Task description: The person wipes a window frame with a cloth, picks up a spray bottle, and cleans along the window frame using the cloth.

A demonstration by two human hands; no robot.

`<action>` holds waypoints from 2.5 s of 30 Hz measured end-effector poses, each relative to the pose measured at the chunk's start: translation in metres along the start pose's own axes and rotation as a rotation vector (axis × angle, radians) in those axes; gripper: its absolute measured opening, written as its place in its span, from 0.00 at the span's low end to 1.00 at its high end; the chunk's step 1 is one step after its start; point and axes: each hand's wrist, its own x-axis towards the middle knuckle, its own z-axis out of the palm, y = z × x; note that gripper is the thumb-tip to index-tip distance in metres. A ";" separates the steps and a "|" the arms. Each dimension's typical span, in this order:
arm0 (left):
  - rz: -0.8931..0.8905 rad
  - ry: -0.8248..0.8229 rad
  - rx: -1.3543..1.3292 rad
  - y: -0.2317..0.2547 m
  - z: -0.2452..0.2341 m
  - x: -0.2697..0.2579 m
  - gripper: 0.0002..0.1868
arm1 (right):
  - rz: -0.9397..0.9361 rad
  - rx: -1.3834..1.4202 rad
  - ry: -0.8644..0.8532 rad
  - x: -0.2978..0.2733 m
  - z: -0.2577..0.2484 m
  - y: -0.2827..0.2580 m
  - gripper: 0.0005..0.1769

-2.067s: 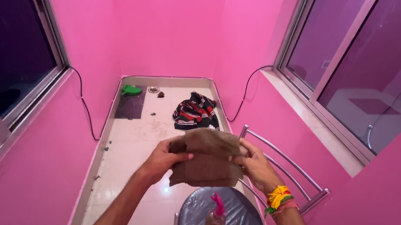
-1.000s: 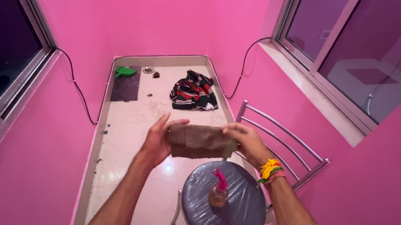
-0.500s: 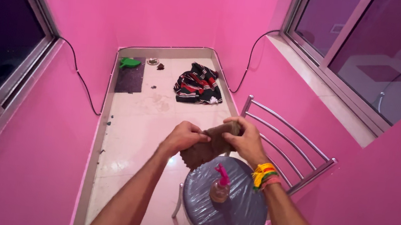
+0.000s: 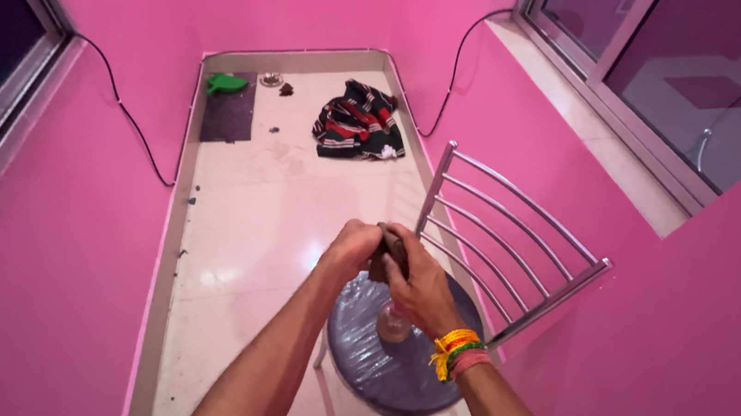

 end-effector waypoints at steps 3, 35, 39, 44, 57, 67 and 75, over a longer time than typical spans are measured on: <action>0.003 -0.047 -0.252 -0.016 0.017 0.011 0.16 | -0.172 -0.114 -0.014 -0.005 -0.007 0.013 0.42; 0.011 0.176 0.975 -0.222 0.075 0.101 0.51 | 0.484 0.209 -0.276 0.031 0.005 0.308 0.17; -0.012 0.198 0.948 -0.258 0.070 0.133 0.64 | 0.394 0.306 -0.380 0.040 0.015 0.342 0.25; 0.220 0.274 0.856 -0.311 0.054 0.170 0.59 | 0.440 0.210 -0.394 0.039 0.026 0.364 0.27; 0.508 0.308 0.557 -0.225 0.015 0.089 0.49 | 0.616 0.407 -0.629 0.083 0.027 0.296 0.26; 0.445 0.269 0.377 -0.073 -0.076 -0.043 0.40 | 0.332 0.330 -0.899 0.161 0.059 0.117 0.20; 0.497 0.459 0.415 0.017 -0.185 -0.144 0.36 | 0.175 0.344 -1.011 0.196 0.135 -0.035 0.20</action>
